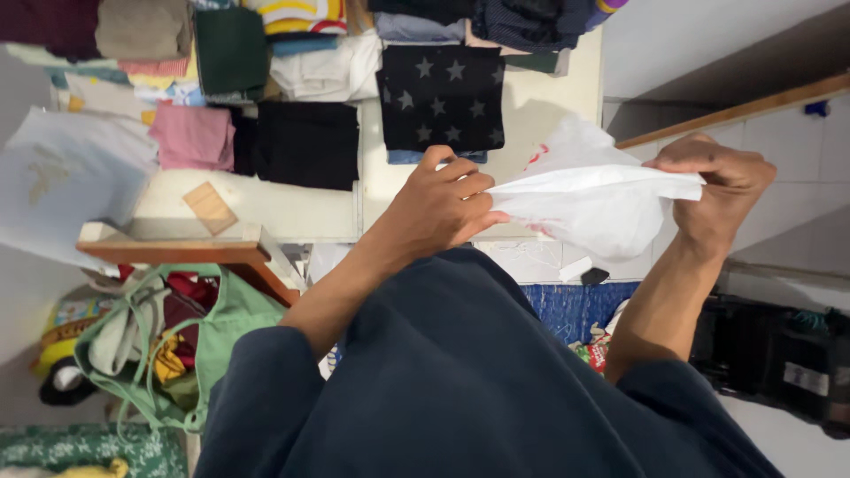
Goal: The person folds a white plastic bag by flattening it out on a surface and making several longitudinal and triangular folds by hand.
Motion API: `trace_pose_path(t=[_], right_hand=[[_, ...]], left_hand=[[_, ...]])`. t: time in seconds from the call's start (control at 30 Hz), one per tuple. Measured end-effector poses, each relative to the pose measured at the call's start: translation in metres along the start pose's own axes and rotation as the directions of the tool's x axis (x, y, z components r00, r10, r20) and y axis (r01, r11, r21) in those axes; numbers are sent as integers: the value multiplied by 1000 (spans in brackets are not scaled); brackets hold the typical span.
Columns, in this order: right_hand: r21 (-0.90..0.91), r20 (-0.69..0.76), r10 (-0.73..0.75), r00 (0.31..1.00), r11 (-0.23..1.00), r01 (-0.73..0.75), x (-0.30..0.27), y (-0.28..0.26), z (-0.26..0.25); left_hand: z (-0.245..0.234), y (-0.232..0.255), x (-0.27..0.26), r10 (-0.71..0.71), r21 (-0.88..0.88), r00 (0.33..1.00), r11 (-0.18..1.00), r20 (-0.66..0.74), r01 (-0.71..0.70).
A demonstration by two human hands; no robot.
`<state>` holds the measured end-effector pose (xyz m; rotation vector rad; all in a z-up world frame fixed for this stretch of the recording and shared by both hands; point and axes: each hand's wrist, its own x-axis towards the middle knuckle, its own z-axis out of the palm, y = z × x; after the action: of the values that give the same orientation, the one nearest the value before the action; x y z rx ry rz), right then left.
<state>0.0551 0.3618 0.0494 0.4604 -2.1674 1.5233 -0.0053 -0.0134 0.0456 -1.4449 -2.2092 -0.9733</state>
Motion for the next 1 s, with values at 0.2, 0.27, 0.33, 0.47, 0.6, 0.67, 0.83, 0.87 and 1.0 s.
trace_pose_path(t=[0.2, 0.27, 0.33, 0.47, 0.6, 0.67, 0.83, 0.87, 1.0], right_hand=[[-124, -96, 191, 977, 972, -202, 4, -28, -16], [-24, -143, 123, 982, 992, -128, 13, -35, -16], [-105, -149, 71, 986, 991, -87, 23, -36, -15], [-194, -145, 33, 989, 979, -62, 45, -46, -13], [-189, -70, 138, 988, 971, -149, 75, -71, 6], [-117, -7, 230, 973, 966, -229, 87, -84, 22], [-21, 30, -27, 999, 999, 28, 104, -87, 44], [73, 0, -71, 997, 995, 71, 105, -84, 44], [-47, 19, -171, 985, 984, 171, 90, -70, 40]], left_hand=[[-29, -5, 40, -48, -320, 999, 946, 17, 51], [-40, -10, 54, -77, -357, 995, 929, 59, 93], [-51, -16, 68, -125, -380, 986, 911, 110, 158], [-66, -13, 91, -159, -327, 987, 932, 13, 155], [-71, 2, 116, 70, -60, 978, 995, -196, -83], [-51, 13, 135, 34, 23, 994, 999, -108, -32], [-25, 12, 163, 12, -4, 993, 1000, -115, -12], [-27, 10, 163, 31, -7, 987, 999, -160, -33], [-46, 3, 157, 109, -82, 979, 989, -174, -125]])
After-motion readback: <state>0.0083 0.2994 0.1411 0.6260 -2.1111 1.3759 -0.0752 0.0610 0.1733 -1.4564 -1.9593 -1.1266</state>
